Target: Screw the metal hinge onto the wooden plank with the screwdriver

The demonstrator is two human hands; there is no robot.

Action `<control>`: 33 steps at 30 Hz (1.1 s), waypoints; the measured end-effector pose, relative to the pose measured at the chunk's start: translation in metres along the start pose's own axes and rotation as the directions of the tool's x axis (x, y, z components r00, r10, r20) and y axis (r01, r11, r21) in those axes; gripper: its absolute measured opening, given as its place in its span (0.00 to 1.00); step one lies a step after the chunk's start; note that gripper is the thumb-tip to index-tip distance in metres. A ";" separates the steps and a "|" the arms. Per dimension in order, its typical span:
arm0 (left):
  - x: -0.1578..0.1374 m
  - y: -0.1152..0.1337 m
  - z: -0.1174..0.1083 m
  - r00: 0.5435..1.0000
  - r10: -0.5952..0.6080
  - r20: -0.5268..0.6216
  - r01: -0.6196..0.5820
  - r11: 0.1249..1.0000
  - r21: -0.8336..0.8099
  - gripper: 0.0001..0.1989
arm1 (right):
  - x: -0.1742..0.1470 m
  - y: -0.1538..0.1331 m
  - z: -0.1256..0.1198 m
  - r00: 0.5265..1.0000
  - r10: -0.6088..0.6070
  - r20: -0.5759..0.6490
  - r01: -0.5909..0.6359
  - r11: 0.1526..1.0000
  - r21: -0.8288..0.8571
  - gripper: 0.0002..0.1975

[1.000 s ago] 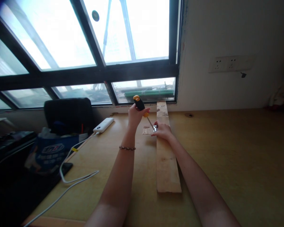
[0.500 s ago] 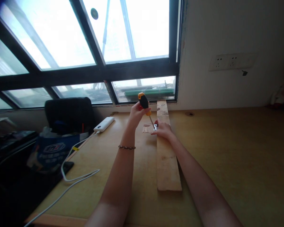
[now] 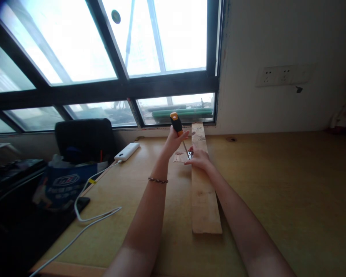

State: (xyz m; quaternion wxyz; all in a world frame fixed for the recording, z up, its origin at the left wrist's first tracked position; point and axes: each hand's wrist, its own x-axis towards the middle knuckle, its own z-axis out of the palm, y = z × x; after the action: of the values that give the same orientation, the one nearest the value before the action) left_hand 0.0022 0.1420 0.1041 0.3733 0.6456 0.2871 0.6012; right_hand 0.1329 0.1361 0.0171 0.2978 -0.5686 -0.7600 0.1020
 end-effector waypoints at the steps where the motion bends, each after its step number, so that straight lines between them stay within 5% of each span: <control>1: 0.000 -0.002 0.004 1.000 0.009 -0.006 -0.009 1.000 -0.009 0.19 | 0.000 0.000 0.000 1.000 0.001 0.003 -0.001 1.000 -0.010 0.33; 8: -0.001 -0.008 0.021 0.998 0.055 0.022 -0.053 0.994 -0.094 0.17 | -0.002 -0.004 -0.003 1.000 -0.014 0.001 0.014 0.998 -0.060 0.33; 19: -0.004 -0.004 -0.004 0.992 -0.101 -0.078 0.072 0.950 -0.303 0.18 | -0.002 -0.001 0.000 0.999 -0.040 -0.004 0.040 0.998 -0.045 0.32; 33: -0.005 -0.004 0.018 0.999 0.028 0.024 -0.029 0.999 0.023 0.17 | -0.001 -0.001 -0.002 1.000 -0.018 0.009 0.018 1.000 0.024 0.33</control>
State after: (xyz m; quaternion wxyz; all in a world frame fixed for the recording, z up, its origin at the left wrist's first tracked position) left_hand 0.0200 0.1372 0.0983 0.3606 0.6608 0.2804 0.5955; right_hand 0.1331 0.1346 0.0187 0.3018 -0.5578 -0.7651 0.1109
